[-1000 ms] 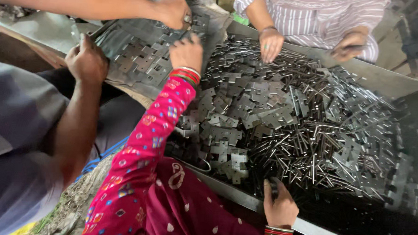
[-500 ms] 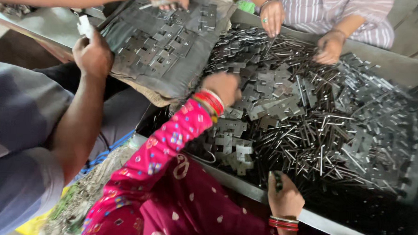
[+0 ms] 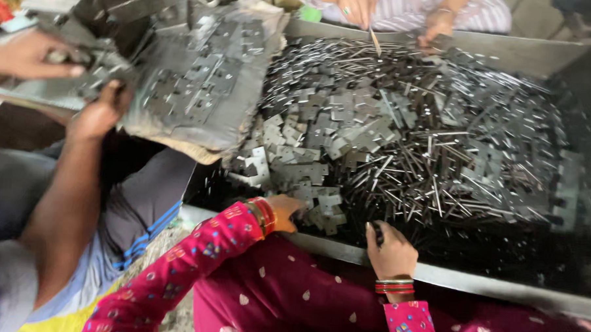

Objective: The person picks up metal hinge parts from a large metal bin and stacks them on a padded surface to the left.

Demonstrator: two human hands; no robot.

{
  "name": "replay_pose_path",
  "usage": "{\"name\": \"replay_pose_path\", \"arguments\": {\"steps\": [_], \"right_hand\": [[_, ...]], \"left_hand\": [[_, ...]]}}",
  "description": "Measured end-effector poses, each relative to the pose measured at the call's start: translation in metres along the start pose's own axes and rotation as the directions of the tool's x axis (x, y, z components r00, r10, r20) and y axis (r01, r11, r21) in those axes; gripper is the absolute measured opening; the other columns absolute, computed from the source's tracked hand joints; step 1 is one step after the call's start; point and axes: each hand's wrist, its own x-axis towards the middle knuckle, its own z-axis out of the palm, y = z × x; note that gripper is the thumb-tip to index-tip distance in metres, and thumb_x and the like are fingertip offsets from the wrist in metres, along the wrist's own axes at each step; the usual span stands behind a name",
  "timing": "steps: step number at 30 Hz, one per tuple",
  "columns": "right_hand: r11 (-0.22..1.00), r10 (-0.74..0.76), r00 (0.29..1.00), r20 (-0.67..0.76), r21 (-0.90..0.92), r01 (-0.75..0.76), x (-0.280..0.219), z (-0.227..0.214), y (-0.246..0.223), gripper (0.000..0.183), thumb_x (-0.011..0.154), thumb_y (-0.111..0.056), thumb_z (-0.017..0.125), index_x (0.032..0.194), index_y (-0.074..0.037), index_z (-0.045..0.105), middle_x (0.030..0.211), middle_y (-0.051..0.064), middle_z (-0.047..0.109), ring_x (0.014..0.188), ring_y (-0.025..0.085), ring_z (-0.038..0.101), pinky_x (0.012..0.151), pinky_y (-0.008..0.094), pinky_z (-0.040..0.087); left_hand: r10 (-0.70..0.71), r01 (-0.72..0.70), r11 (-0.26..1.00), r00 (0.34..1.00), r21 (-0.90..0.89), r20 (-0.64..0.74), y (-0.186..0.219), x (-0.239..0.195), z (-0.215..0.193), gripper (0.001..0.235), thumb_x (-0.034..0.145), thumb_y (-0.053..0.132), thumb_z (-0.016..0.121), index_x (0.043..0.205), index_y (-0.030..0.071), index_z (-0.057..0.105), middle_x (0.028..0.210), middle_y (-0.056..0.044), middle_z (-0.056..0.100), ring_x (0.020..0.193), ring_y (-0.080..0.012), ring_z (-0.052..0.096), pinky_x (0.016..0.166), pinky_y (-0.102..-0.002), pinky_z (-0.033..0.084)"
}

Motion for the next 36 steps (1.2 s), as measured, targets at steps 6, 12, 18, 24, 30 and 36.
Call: {"name": "replay_pose_path", "arguments": {"steps": [6, 12, 18, 24, 30, 36], "right_hand": [[0.997, -0.078, 0.996, -0.039, -0.003, 0.078, 0.001, 0.005, 0.006, 0.024, 0.093, -0.037, 0.069, 0.094, -0.013, 0.073, 0.082, 0.007, 0.073, 0.073, 0.030, 0.071, 0.061, 0.042, 0.055], [0.997, -0.063, 0.998, -0.016, 0.034, 0.064, 0.001, 0.000, 0.003, 0.027, 0.095, -0.038, 0.067, 0.094, -0.012, 0.072, 0.079, 0.007, 0.072, 0.073, 0.029, 0.071, 0.061, 0.041, 0.056], [1.000, -0.022, 1.000, -0.005, 0.002, 0.022, 0.001, -0.004, -0.002, 0.025, 0.094, -0.038, 0.068, 0.094, -0.013, 0.074, 0.079, 0.006, 0.073, 0.070, 0.029, 0.071, 0.061, 0.041, 0.055], [0.997, 0.045, 0.997, 0.059, 0.061, -0.049, 0.003, -0.009, -0.007, 0.025, 0.090, -0.038, 0.071, 0.093, -0.014, 0.076, 0.079, 0.005, 0.074, 0.070, 0.028, 0.072, 0.062, 0.040, 0.056], [0.976, -0.049, 0.998, -0.026, 0.212, 0.054, 0.005, -0.014, -0.004, 0.030, 0.088, -0.040, 0.074, 0.097, -0.012, 0.076, 0.087, 0.008, 0.077, 0.076, 0.027, 0.074, 0.064, 0.036, 0.057], [0.415, 0.128, 0.912, 0.389, 0.814, -0.406, 0.006, -0.038, -0.031, 0.043, 0.089, -0.046, 0.069, 0.109, -0.008, 0.072, 0.089, 0.011, 0.077, 0.078, 0.021, 0.076, 0.070, 0.035, 0.060]], "left_hand": [[-0.139, 0.143, 0.977, 0.990, -0.157, 0.035, 0.006, -0.008, -0.031, 0.045, 0.067, 0.040, 0.086, 0.098, 0.010, 0.073, 0.102, -0.018, 0.074, 0.101, -0.0382, 0.069, 0.090, -0.046, 0.054], [-0.244, 0.164, 0.951, 0.919, -0.261, -0.311, 0.045, -0.024, -0.104, 0.020, 0.080, 0.027, 0.075, 0.092, 0.011, 0.071, 0.090, -0.009, 0.077, 0.083, -0.0303, 0.077, 0.078, -0.039, 0.060], [-0.110, -0.130, 0.960, 0.639, -0.247, -0.761, 0.085, -0.036, -0.196, 0.014, 0.083, 0.007, 0.079, 0.095, 0.009, 0.072, 0.086, -0.004, 0.076, 0.079, -0.0150, 0.071, 0.071, -0.029, 0.055], [-0.224, -0.176, 0.919, 0.502, -0.353, -0.835, 0.146, -0.039, -0.244, 0.013, 0.086, 0.004, 0.081, 0.095, 0.007, 0.072, 0.071, 0.001, 0.059, 0.063, -0.0069, 0.047, 0.058, -0.025, 0.040], [-0.066, -0.225, 0.965, 0.296, -0.137, -0.953, 0.215, -0.053, -0.259, 0.010, 0.096, 0.000, 0.075, 0.102, 0.005, 0.070, 0.089, 0.003, 0.065, 0.075, -0.0059, 0.049, 0.068, -0.023, 0.043], [-0.175, -0.339, 0.908, 0.229, -0.247, -0.958, 0.253, -0.035, -0.233, 0.009, 0.103, 0.001, 0.073, 0.104, 0.002, 0.065, 0.084, -0.002, 0.057, 0.077, -0.0095, 0.046, 0.070, -0.026, 0.041]]}}
